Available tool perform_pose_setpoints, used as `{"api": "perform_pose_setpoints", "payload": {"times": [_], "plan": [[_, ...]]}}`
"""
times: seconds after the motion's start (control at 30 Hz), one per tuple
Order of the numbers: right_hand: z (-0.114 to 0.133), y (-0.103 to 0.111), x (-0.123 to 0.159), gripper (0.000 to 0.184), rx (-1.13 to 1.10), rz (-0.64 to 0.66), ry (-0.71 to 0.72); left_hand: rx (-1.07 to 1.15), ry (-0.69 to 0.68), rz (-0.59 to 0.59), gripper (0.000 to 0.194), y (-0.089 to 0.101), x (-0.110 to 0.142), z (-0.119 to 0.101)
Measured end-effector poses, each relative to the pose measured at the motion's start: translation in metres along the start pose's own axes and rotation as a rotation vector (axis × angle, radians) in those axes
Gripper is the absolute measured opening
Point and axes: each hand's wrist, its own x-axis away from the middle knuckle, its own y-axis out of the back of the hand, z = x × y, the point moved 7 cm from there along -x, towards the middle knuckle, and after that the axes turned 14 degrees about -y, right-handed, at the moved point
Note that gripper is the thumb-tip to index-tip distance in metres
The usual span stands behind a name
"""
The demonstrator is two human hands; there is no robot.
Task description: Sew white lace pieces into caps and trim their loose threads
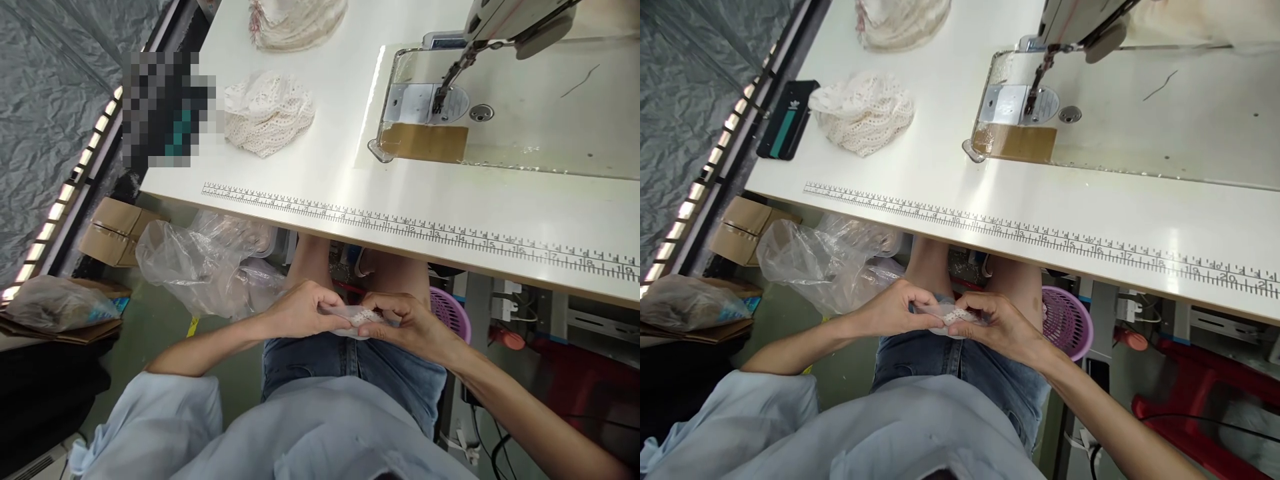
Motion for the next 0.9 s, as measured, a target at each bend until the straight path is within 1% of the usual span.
{"api": "perform_pose_setpoints", "payload": {"times": [0.2, 0.33, 0.43, 0.6, 0.77, 0.9], "plan": [[0.0030, -0.0026, 0.0009, 0.027, 0.034, -0.010, 0.003, -0.106, -0.019, -0.026, 0.024, 0.0020, -0.0008, -0.0056], [0.0042, -0.0008, 0.0002, 0.029, 0.060, -0.060, -0.002, -0.088, -0.005, -0.007, 0.023, 0.0006, -0.0002, -0.0035], [0.0037, -0.0006, -0.0006, 0.029, 0.070, -0.072, -0.006, -0.045, -0.015, 0.006, 0.022, -0.0003, 0.0002, -0.0017], [0.0030, -0.0026, -0.0020, 0.029, 0.056, -0.062, -0.011, -0.012, -0.027, 0.003, 0.020, 0.0007, 0.0011, -0.0006], [0.0000, -0.0048, -0.0029, 0.028, 0.021, -0.022, -0.033, -0.005, -0.037, -0.003, 0.018, 0.0025, 0.0020, -0.0022], [-0.0035, -0.0047, -0.0036, 0.029, -0.011, -0.007, -0.057, 0.024, -0.022, 0.008, 0.018, 0.0012, 0.0016, -0.0018]]}}
